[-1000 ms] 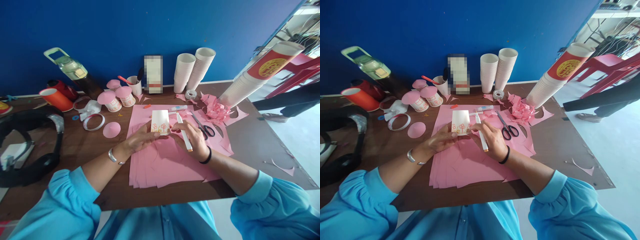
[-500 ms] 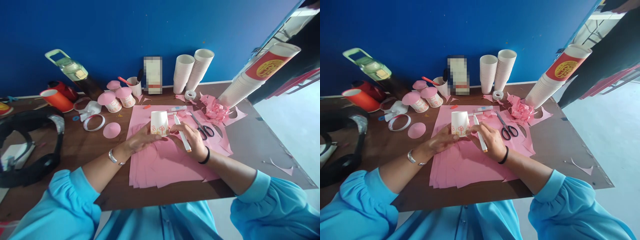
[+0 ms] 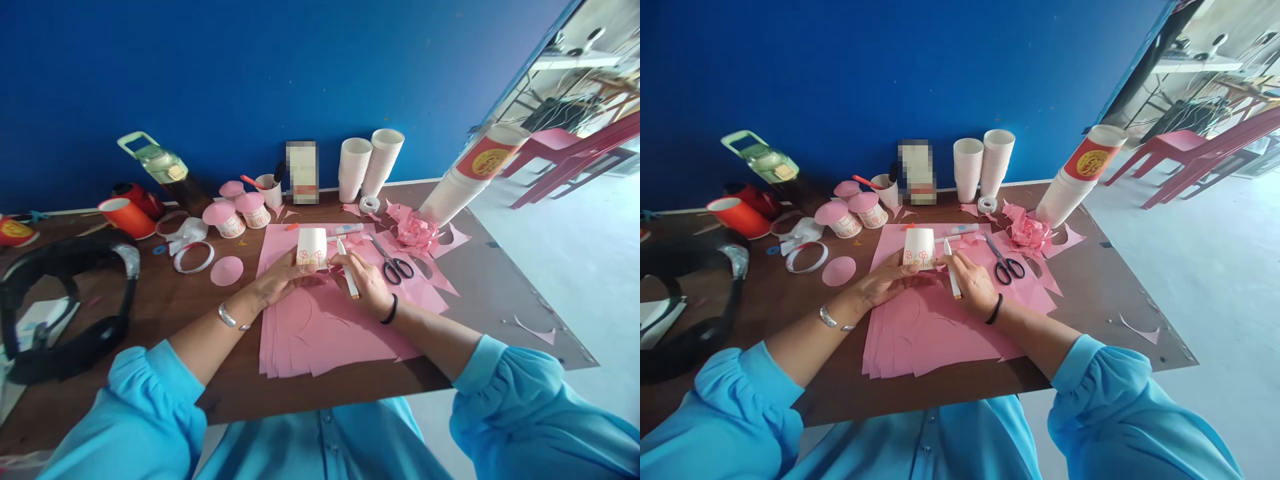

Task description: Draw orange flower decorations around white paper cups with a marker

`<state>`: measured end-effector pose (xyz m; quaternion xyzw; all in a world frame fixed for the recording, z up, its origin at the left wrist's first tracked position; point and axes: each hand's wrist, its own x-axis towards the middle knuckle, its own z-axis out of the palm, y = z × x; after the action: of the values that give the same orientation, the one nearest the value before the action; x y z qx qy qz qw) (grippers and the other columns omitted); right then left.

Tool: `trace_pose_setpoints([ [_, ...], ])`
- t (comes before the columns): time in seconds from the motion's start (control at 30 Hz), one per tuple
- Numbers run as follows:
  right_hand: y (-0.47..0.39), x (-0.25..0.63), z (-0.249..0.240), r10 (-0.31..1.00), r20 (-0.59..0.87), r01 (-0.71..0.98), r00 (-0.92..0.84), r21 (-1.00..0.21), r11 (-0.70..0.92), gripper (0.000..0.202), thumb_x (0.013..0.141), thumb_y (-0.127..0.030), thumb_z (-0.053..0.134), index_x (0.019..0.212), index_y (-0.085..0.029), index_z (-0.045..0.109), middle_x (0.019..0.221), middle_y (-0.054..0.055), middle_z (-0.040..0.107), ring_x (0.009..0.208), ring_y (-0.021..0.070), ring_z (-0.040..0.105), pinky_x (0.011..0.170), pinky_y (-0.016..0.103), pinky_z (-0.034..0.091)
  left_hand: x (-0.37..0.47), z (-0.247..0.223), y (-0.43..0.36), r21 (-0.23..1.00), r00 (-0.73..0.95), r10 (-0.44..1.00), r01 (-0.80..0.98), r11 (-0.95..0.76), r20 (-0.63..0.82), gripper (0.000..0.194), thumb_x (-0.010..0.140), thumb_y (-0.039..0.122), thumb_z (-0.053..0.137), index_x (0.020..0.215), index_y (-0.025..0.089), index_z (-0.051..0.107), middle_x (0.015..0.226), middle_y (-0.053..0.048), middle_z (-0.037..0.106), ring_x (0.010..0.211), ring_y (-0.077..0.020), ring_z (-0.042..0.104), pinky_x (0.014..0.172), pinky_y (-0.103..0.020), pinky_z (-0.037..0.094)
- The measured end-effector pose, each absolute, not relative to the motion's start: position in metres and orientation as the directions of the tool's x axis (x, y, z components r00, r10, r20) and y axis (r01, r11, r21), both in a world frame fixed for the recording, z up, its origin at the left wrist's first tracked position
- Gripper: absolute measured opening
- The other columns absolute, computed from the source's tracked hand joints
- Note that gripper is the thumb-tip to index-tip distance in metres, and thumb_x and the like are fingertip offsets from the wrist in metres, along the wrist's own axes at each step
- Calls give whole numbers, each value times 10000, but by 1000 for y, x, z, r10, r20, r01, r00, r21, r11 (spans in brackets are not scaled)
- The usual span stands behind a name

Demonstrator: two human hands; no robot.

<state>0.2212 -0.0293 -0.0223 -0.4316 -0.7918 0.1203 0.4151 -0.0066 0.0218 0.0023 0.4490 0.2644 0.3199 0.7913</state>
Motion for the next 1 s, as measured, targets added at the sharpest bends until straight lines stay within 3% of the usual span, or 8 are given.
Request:
trace_pose_setpoints([
  [0.23,-27,224,-21,814,540,565,-214,-612,554,166,1021,-226,575,1177,-259,622,1058,64,741,853,191,735,743,309,587,-11,22,24,921,674,727,-187,341,-132,606,771,324,954,1307,186,707,1253,-151,778,1102,-277,748,948,-414,613],
  [0.47,-24,221,-11,855,495,429,-152,-746,509,111,1058,-336,582,1117,-243,589,924,18,730,780,176,749,742,332,620,-20,28,24,935,614,786,-232,269,-73,663,725,348,983,1300,206,685,1294,-139,762,1211,-331,717,1063,-521,577],
  [0.6,-24,220,9,886,448,324,-125,-825,463,200,1094,-439,541,1134,-243,560,1115,44,710,763,133,766,618,266,624,-13,21,20,924,586,810,-294,244,-27,619,744,419,968,1255,202,695,1203,-114,781,1110,-297,756,1021,-492,598],
  [0.77,-13,216,23,934,355,76,-39,-931,357,290,1024,-509,647,1136,-252,570,1091,18,684,748,116,740,611,244,610,-2,18,15,899,525,851,-370,233,-4,536,749,409,972,1177,209,719,1089,-57,786,971,-212,756,946,-415,617],
  [1.0,-7,193,-14,916,384,69,114,-923,378,236,1003,-468,666,1087,-269,571,1022,16,669,935,177,706,903,381,633,-4,12,15,895,420,907,-412,174,17,548,738,432,974,1139,192,687,996,-33,778,925,-201,749,996,-451,593],
])
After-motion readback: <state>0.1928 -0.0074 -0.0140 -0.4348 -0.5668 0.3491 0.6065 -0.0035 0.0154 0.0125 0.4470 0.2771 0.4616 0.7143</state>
